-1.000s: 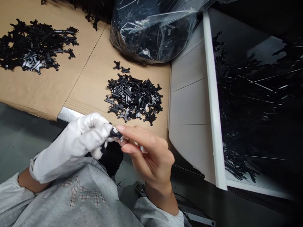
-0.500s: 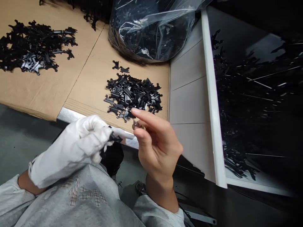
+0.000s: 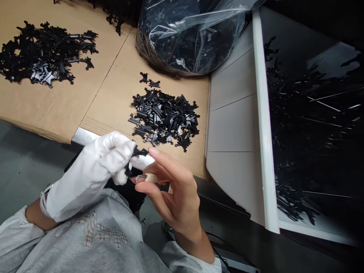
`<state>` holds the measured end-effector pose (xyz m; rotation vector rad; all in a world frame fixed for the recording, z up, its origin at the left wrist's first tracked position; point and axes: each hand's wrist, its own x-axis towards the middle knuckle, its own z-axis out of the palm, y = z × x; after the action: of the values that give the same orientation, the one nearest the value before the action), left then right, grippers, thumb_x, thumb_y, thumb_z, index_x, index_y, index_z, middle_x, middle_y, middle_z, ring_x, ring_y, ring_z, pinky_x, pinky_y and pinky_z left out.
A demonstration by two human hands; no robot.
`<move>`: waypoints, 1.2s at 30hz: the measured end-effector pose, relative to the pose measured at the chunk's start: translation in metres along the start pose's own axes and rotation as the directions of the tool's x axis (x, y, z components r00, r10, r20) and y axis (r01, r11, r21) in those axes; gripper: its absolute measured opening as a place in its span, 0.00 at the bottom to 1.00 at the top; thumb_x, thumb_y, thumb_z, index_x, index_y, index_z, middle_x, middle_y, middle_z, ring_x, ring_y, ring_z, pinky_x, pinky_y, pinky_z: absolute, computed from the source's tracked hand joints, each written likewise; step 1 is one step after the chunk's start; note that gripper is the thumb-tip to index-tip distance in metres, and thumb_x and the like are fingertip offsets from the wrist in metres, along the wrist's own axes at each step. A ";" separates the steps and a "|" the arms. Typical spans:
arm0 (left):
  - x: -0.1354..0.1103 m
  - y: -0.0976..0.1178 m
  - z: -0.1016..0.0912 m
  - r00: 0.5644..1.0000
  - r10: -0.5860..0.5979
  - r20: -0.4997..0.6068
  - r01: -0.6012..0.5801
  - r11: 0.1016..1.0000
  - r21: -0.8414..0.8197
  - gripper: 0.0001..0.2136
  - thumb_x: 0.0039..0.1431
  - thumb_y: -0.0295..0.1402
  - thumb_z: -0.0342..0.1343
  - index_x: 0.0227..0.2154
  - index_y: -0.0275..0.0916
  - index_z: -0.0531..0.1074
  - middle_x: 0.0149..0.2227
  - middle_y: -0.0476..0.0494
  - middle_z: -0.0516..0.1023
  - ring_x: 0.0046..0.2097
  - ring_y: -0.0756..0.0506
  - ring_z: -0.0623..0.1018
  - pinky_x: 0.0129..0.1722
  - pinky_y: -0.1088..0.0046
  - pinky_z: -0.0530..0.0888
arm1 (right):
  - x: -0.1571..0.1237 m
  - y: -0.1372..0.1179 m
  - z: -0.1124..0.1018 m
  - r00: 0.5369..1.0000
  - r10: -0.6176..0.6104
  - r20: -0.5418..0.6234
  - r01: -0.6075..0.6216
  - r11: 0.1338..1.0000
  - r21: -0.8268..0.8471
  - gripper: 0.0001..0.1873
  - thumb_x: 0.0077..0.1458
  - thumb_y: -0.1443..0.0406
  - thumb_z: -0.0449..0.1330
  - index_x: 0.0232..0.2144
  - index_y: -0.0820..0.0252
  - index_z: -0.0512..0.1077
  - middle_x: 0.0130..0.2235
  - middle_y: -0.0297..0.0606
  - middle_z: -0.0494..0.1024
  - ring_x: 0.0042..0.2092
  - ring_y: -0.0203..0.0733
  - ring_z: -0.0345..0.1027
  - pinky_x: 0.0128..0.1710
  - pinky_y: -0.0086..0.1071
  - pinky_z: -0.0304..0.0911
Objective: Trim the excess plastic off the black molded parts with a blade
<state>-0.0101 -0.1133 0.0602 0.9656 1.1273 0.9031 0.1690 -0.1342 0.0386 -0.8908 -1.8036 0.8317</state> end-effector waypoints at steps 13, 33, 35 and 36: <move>0.003 0.005 0.003 0.996 -0.071 0.050 0.073 0.996 -0.045 0.10 0.67 0.35 0.56 0.28 0.41 0.67 0.22 0.55 0.69 0.23 0.54 0.68 0.26 0.79 0.70 | 0.001 0.005 -0.007 0.999 -0.005 -0.043 0.001 0.997 -0.081 0.37 0.65 0.59 0.67 0.71 0.50 0.61 0.39 0.34 0.81 0.32 0.39 0.76 0.33 0.32 0.79; 0.058 -0.009 -0.060 0.871 0.267 -0.412 0.154 0.649 0.745 0.17 0.72 0.42 0.49 0.55 0.41 0.76 0.45 0.36 0.85 0.46 0.36 0.83 0.51 0.59 0.76 | 0.051 0.062 -0.049 0.998 0.017 -0.055 -0.053 0.653 -0.756 0.19 0.68 0.52 0.60 0.48 0.61 0.79 0.34 0.41 0.79 0.33 0.47 0.74 0.35 0.38 0.69; 0.070 0.001 -0.092 0.732 0.367 -0.575 0.392 0.463 0.795 0.22 0.71 0.40 0.49 0.63 0.40 0.70 0.50 0.32 0.83 0.52 0.31 0.82 0.55 0.54 0.76 | 0.056 0.074 -0.055 0.986 0.105 -0.131 -0.168 0.575 -0.801 0.26 0.69 0.47 0.54 0.48 0.62 0.80 0.38 0.47 0.81 0.37 0.53 0.76 0.38 0.42 0.69; 0.076 0.004 -0.106 0.695 0.379 -0.611 0.475 0.396 0.786 0.24 0.71 0.42 0.50 0.64 0.38 0.69 0.53 0.28 0.80 0.55 0.29 0.81 0.55 0.53 0.76 | 0.057 0.077 -0.057 0.976 0.152 -0.156 -0.215 0.542 -0.812 0.29 0.69 0.46 0.52 0.49 0.63 0.79 0.40 0.50 0.82 0.39 0.55 0.76 0.38 0.44 0.69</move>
<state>-0.0990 -0.0244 0.0252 1.5014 2.5629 0.4996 0.2209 -0.0372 0.0185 -1.7160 -2.0631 -0.0258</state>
